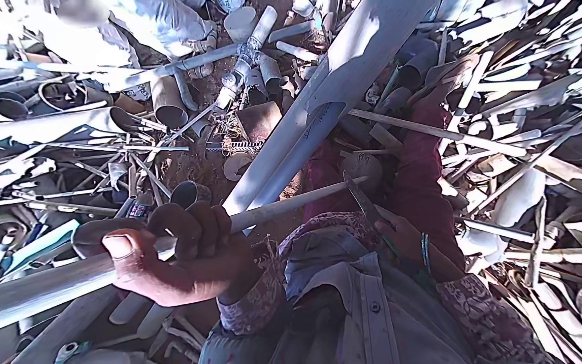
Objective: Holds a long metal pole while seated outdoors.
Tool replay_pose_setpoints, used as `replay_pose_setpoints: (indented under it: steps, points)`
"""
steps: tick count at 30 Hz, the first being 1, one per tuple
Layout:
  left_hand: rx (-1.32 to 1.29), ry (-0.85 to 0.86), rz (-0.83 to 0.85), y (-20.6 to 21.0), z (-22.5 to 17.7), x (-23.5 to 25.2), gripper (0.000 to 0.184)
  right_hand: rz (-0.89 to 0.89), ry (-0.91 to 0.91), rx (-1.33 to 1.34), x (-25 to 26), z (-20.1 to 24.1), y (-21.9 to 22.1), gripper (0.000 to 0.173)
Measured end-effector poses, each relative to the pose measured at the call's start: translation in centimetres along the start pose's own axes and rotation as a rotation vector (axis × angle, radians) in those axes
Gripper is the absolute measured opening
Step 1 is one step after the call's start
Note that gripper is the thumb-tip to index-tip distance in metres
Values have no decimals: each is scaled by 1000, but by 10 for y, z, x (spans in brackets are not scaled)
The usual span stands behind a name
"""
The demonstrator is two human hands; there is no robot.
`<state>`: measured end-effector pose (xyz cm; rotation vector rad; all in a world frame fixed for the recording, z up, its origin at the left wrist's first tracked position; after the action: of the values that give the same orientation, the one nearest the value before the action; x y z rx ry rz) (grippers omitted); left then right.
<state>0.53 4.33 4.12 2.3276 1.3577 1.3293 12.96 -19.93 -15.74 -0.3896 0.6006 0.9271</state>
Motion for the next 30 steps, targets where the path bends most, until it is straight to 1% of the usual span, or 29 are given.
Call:
replay_pose_setpoints:
  steps: [2, 5, 6, 9, 10, 12, 14, 17, 19, 21, 23, 25, 27, 28, 30]
  points:
    - [14, 8, -11, 2, -1, -1, 32, -29, 81, -121, 10, -6, -3, 56]
    - [30, 5, -20, 1, -2, -1, 31, -24, 96, -172, 3, 1, 2, 58]
    - [31, 4, -24, -1, -1, 0, 32, -13, 67, -163, -5, 6, 6, 58]
    - [61, 10, -45, -5, 1, 3, 34, 18, -109, -152, -31, 21, 13, 56]
    - [73, 8, -61, -5, 1, 4, 35, 21, -123, -166, -36, 26, 13, 55]
    - [99, 13, -87, -4, 1, 4, 35, -3, -77, -246, -36, 30, 12, 55]
    - [94, 24, -90, -4, 2, 5, 34, -20, 56, -350, -18, 24, 9, 58]
    - [89, 40, -93, -5, 2, 5, 29, -33, 209, -404, 7, 11, 2, 60]
    - [110, 42, -94, -4, 1, 4, 27, -13, 222, -431, 1, 18, 6, 61]
    - [129, 41, -119, -5, 1, 5, 27, 32, 197, -448, -24, 36, 12, 61]
    - [127, 40, -135, -7, 3, 6, 30, 51, 94, -438, -45, 47, 15, 60]
    - [130, 40, -125, -7, 3, 6, 31, 44, -9, -425, -54, 47, 16, 60]
    - [136, 47, -106, -7, 4, 5, 28, 14, 14, -447, -45, 43, 15, 60]
    - [139, 49, -96, -7, 3, 5, 27, 23, 68, -486, -34, 38, 13, 61]
    - [128, 53, -95, -3, 1, 3, 29, 25, 216, -534, -12, 27, 9, 63]
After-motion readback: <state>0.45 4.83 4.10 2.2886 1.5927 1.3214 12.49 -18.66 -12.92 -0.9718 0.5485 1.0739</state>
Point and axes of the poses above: each hand's wrist, its own x-axis towards the middle knuckle, its own y-axis out of the palm, z = x × y, the point moved 5 cm from there along x, towards the middle knuckle, and after that the axes turned 1 degree about x, right-handed, at the moved point
